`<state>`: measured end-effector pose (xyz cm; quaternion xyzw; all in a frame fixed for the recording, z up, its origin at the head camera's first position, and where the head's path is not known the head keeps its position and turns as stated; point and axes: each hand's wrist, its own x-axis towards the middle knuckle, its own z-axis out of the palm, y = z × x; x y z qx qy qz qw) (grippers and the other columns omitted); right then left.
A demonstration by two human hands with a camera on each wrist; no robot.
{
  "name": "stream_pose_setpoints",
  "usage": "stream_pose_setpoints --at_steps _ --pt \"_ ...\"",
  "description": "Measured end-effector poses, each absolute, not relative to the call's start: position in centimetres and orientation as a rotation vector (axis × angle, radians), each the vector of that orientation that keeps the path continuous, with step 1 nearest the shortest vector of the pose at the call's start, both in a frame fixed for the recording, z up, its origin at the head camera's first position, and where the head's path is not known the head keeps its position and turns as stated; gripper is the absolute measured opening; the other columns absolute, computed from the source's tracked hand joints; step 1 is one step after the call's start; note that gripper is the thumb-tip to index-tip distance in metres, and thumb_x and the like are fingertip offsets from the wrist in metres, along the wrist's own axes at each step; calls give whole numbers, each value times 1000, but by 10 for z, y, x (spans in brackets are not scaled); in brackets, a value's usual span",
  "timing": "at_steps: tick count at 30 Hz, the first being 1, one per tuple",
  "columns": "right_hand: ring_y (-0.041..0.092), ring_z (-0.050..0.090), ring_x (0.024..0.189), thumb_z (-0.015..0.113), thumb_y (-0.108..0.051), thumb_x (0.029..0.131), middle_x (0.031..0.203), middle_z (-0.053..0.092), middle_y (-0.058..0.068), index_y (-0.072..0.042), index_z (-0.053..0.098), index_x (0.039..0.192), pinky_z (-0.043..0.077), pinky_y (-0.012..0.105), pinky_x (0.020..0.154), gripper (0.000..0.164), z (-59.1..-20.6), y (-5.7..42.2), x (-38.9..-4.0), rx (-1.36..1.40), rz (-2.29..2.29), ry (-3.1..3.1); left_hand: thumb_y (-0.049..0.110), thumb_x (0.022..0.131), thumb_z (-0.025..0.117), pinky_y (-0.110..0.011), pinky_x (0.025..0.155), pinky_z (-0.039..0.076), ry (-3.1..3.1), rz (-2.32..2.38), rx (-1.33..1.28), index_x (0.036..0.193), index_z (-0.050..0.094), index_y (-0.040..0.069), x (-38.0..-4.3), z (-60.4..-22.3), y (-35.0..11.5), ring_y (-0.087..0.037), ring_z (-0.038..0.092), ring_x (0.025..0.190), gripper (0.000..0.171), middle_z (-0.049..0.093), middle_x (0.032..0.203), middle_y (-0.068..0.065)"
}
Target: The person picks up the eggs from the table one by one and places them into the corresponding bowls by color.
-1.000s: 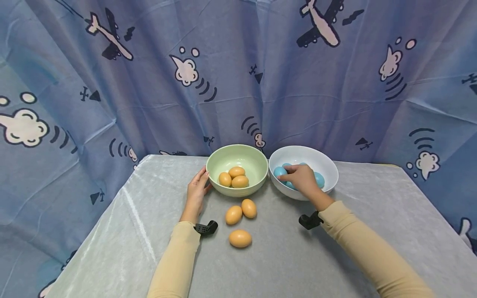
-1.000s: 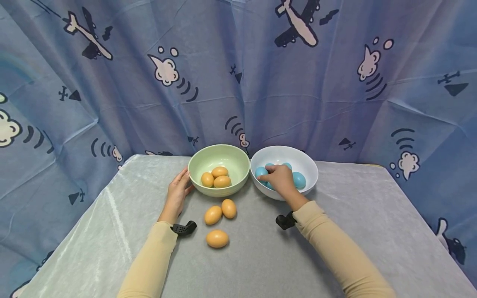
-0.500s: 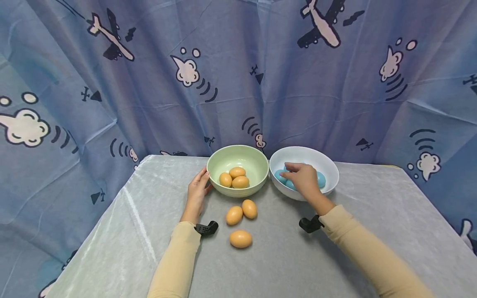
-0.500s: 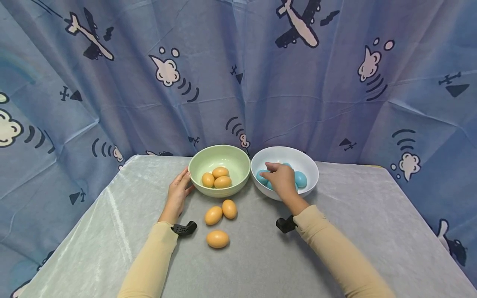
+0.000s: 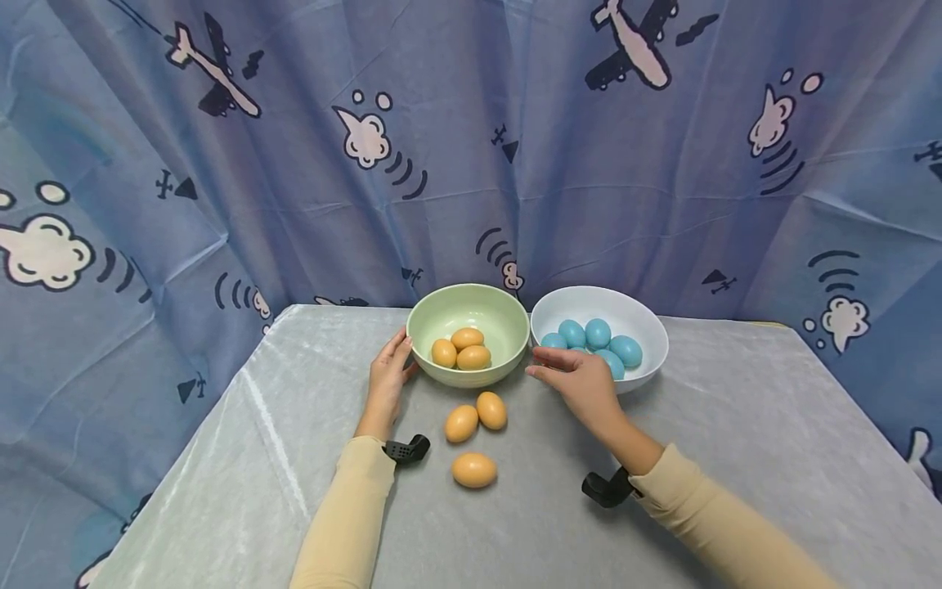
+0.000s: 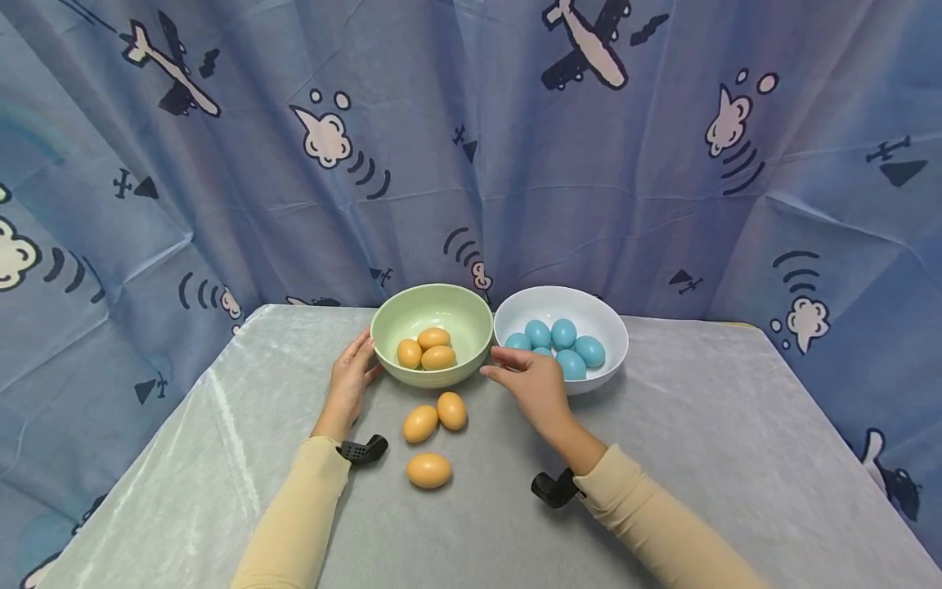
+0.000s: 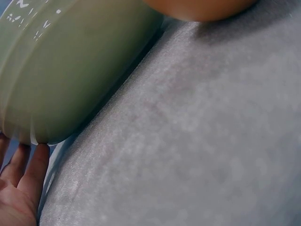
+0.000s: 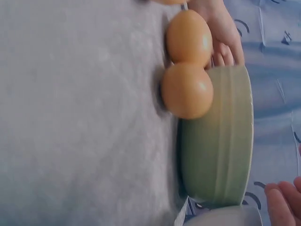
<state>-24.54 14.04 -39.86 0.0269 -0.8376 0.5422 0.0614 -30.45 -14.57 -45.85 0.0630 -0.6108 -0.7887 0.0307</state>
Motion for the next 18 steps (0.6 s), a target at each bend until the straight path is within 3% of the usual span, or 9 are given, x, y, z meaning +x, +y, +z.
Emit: stream_pose_setpoints --at_steps 6,13,18 --pt "28 68 115 80 -19 84 120 71 16 1 70 121 54 10 80 43 -407 133 -238 99 1674 -2558 28 103 56 -46 117 40 -1857 -2433 213 150 44 10 -316 -474 -148 -21 40 145 52 40 158 -6" --pt "27 66 118 81 -19 83 125 69 16 0 69 124 58 30 92 47 -420 125 -235 99 1761 -2608 29 102 57 -45 116 42 -1863 -2405 214 149 47 11 -316 -476 -147 -21 42 143 51 43 157 -4" --pt "28 67 116 81 -16 83 122 71 16 0 70 122 58 35 95 44 -426 119 -235 121 1730 -2621 29 102 57 -45 115 43 -1868 -2392 216 148 48 12 -315 -476 -146 -20 44 142 50 44 156 -4"
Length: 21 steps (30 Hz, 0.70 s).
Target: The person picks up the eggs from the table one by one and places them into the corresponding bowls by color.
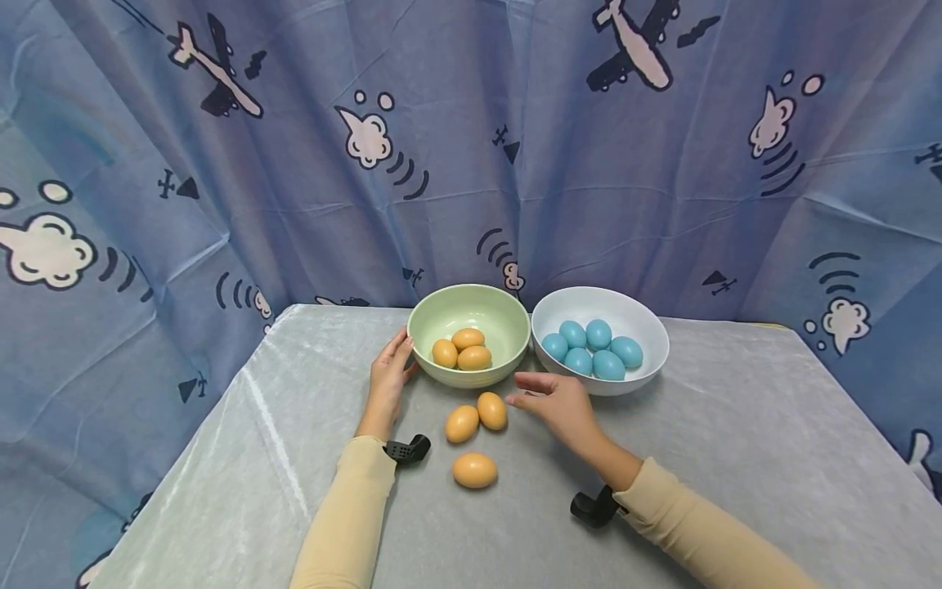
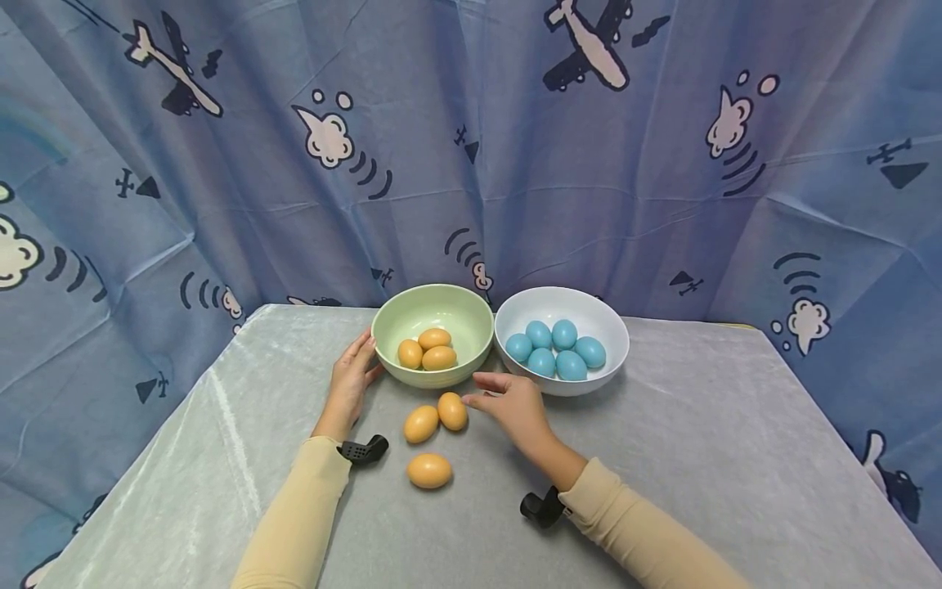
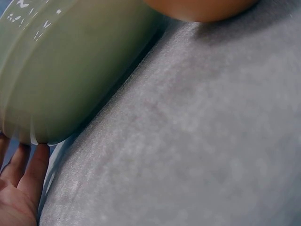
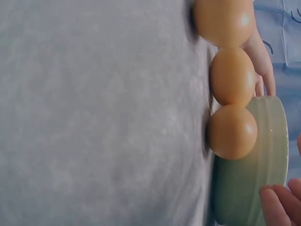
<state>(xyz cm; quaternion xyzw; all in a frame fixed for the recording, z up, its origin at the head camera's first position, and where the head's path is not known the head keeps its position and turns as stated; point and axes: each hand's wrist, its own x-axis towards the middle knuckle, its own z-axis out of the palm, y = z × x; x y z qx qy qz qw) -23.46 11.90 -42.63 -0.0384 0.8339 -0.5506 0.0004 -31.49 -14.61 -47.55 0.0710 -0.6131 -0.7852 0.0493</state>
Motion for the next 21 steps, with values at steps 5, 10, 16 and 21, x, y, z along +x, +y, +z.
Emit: stream_pose_setpoints --at_steps 5,10,16,21 --pt "30 67 115 82 -17 81 120 71 16 1 70 120 56 39 97 45 -432 115 -237 -110 -1716 2615 28 103 55 -46 116 41 -1874 -2406 206 150 45 10 -313 -473 -147 -22 41 144 51 41 158 -6" --pt "31 66 118 84 -18 79 123 70 15 1 69 123 55 40 99 51 -435 112 -237 -81 -1685 2575 29 102 56 -45 115 42 -1868 -2398 214 149 47 12 -315 -476 -147 -21 43 142 51 44 156 -4" --pt "32 65 120 85 -21 78 125 70 14 0 69 123 55 42 99 52 -439 108 -237 -96 -1579 2619 29 102 57 -45 116 41 -1869 -2400 216 149 47 12 -316 -476 -147 -20 43 143 51 43 157 -4" --pt "31 64 121 86 -22 77 124 70 13 -1 70 122 55 43 99 52 -444 107 -239 -78 -1544 2631 30 102 57 -46 117 40 -1875 -2411 218 150 46 13 -316 -475 -148 -21 41 144 52 42 158 -3"
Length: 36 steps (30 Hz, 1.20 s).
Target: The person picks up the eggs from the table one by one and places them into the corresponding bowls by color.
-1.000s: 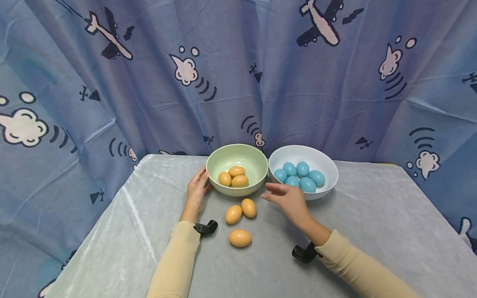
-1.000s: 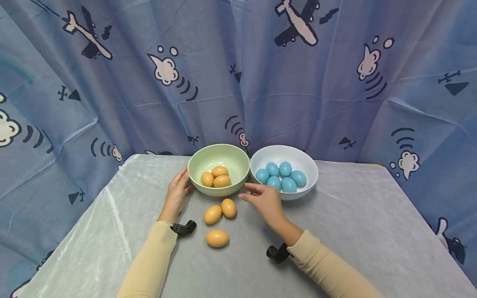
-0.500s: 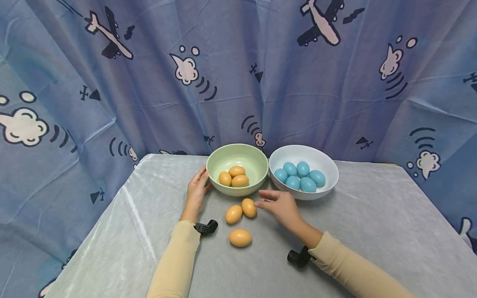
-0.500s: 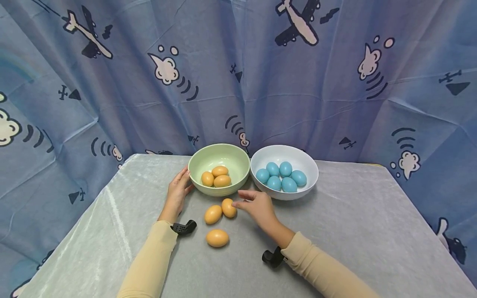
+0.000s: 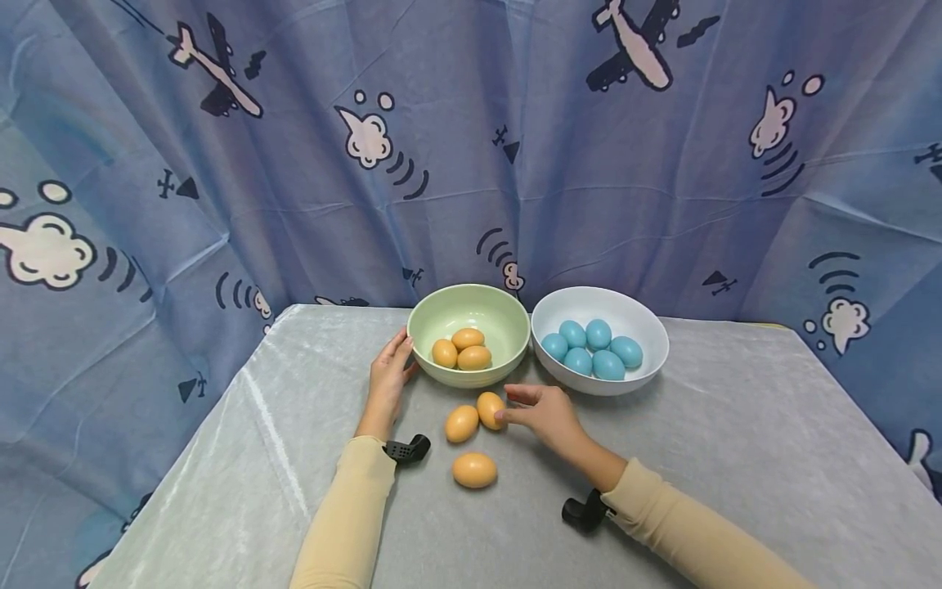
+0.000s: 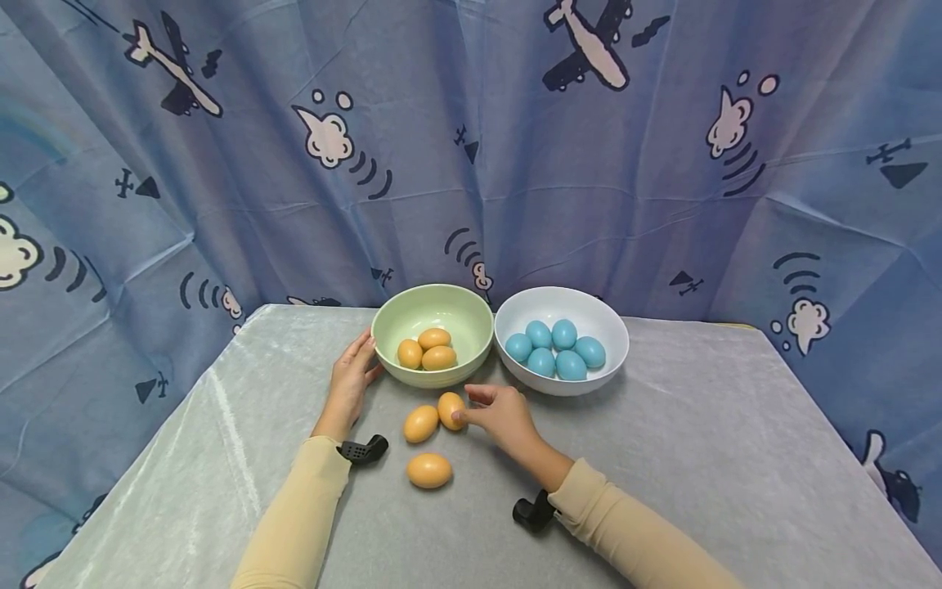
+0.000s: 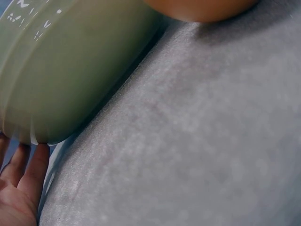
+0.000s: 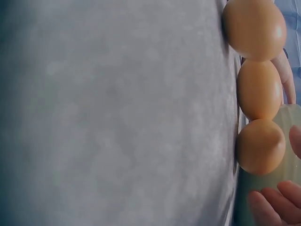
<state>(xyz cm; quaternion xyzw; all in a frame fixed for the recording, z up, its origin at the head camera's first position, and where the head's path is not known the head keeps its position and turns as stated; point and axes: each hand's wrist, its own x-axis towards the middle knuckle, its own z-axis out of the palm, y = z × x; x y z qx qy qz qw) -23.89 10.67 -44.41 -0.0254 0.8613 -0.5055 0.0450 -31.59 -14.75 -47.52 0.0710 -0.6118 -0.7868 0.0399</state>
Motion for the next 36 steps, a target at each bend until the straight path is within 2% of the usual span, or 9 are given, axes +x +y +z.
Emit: stream_pose_setpoints --at_steps 16,24,29,32,36 --pt "27 68 112 88 -18 75 120 72 13 -1 70 121 58 37 90 52 -449 97 -241 -55 -1540 2595 30 102 57 -45 114 43 -1875 -2396 238 148 49 13 -314 -474 -146 -21 45 142 50 45 156 -4" --pt "21 68 102 87 -13 74 115 74 14 2 71 118 54 23 75 49 -451 92 -243 -62 -1569 2586 31 102 56 -45 115 42 -1895 -2391 234 149 47 14 -315 -474 -147 -21 42 144 51 43 157 -3" --pt "15 66 94 87 -13 74 114 74 14 1 72 118 50 20 68 49 -449 91 -243 -53 -1565 2585 31 102 57 -44 116 42 -1884 -2405 236 149 48 14 -316 -474 -147 -21 42 144 51 43 157 -3" --pt "14 66 94 87 -15 74 113 75 13 0 72 118 51 21 71 49 -446 92 -242 -58 -1556 2591 32 102 58 -44 116 41 -1883 -2410 228 149 47 13 -317 -476 -147 -21 41 144 52 42 158 -3" --pt "19 69 103 87 -16 74 113 75 12 -1 73 118 56 25 82 48 -435 95 -240 -83 -1570 2595 31 102 58 -45 117 40 -1877 -2413 219 150 46 13 -316 -475 -148 -22 40 145 53 41 158 -4"
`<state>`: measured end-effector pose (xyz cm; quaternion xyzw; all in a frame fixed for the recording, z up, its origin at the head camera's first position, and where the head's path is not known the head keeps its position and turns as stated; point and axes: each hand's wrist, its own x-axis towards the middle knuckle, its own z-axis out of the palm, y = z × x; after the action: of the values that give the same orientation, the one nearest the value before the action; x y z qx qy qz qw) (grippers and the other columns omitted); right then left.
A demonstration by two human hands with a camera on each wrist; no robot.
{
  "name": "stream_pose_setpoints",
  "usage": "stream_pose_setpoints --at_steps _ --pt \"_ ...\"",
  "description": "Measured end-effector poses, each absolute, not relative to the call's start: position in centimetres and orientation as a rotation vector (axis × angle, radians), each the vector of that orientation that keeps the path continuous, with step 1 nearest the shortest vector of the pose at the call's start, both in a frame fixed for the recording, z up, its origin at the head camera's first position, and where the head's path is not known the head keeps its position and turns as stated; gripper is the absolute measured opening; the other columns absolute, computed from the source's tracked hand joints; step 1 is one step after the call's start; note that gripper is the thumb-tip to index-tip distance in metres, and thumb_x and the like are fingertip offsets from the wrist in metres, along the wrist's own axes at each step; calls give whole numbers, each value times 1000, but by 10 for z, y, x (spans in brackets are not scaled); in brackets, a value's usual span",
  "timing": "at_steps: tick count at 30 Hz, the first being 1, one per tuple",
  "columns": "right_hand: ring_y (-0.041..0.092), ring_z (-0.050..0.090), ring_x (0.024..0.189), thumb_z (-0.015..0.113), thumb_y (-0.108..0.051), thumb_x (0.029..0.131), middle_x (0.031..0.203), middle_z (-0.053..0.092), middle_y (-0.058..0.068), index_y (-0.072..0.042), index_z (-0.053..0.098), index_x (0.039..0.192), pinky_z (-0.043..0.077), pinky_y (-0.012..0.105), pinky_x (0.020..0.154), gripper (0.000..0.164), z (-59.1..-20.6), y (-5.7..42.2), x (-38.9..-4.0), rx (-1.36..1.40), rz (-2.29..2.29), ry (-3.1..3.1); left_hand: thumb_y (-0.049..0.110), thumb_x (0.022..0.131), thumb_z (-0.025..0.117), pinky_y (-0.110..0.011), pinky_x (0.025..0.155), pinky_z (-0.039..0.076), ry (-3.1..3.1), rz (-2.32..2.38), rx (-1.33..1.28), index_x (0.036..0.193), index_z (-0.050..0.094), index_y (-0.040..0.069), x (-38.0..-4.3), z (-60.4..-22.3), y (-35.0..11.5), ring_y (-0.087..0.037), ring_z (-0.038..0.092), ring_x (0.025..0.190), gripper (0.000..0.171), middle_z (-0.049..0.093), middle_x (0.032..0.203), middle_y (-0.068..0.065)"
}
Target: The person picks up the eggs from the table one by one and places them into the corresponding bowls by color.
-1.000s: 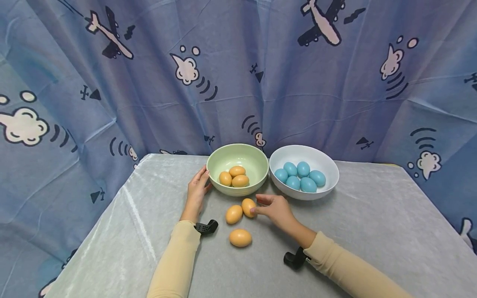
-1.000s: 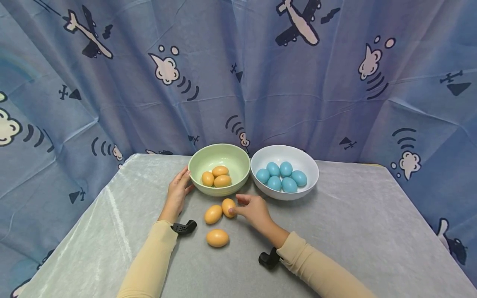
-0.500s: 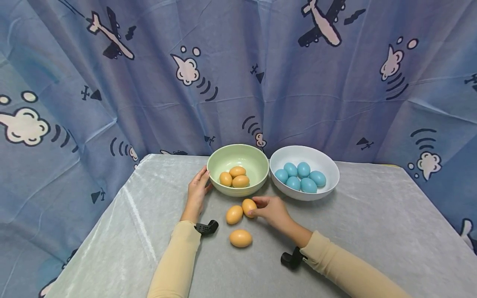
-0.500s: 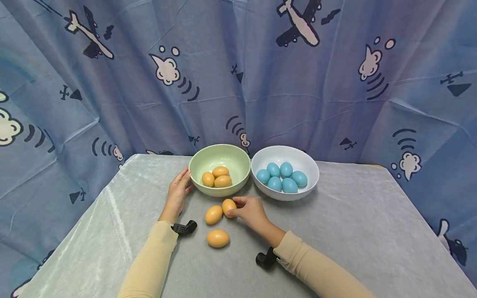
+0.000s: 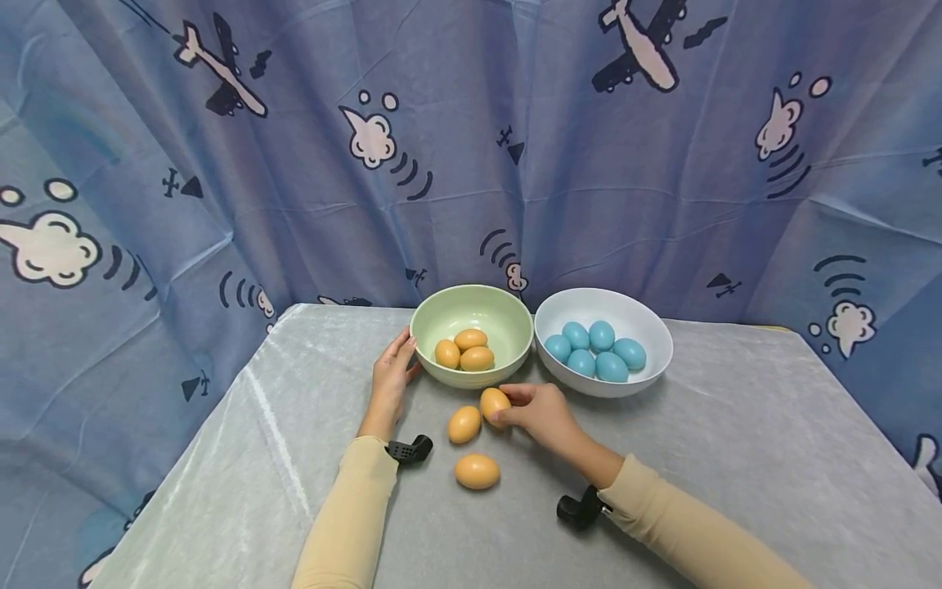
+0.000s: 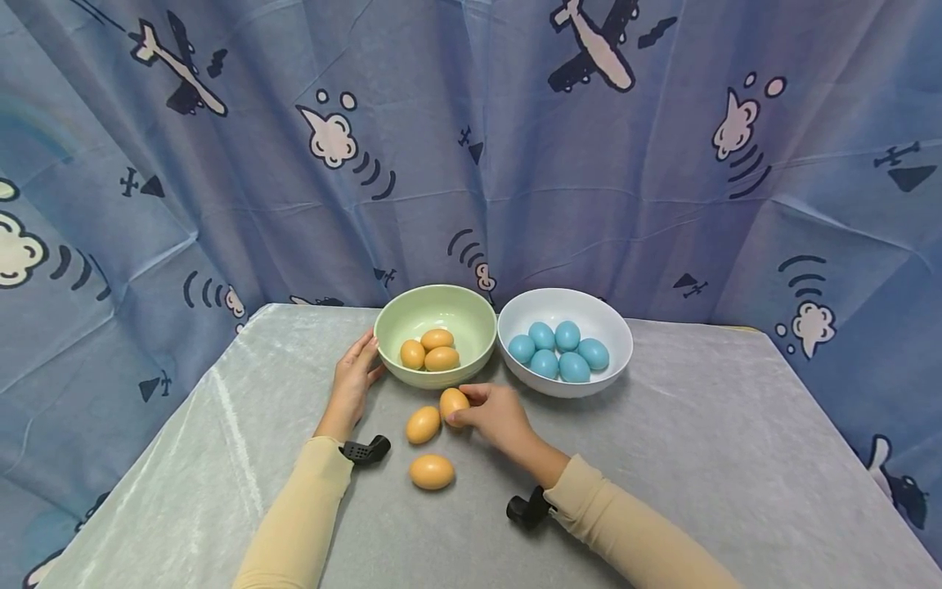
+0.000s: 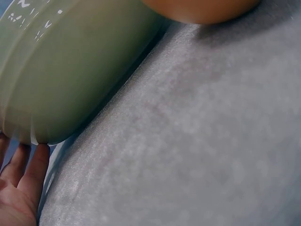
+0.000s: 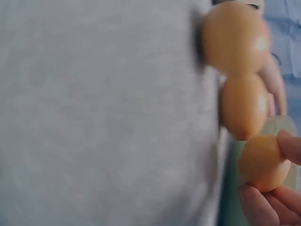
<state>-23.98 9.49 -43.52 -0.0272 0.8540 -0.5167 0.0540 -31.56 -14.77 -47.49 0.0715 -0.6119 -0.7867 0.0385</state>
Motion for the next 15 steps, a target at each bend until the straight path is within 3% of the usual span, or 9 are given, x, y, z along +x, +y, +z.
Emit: stream_pose_setpoints --at_steps 8,15 --pt "21 68 108 84 -15 76 114 75 11 -4 73 119 55 22 84 45 -408 103 -238 -162 -1627 2580 29 102 57 -45 114 43 -1872 -2395 218 148 49 13 -315 -475 -146 -21 44 142 49 44 156 -3" --pt "23 67 112 83 -15 78 121 72 14 -2 69 124 57 31 92 49 -387 106 -244 -176 -1652 2566 26 102 57 -47 114 43 -1855 -2396 211 147 50 11 -316 -476 -146 -24 45 141 48 45 156 -5"
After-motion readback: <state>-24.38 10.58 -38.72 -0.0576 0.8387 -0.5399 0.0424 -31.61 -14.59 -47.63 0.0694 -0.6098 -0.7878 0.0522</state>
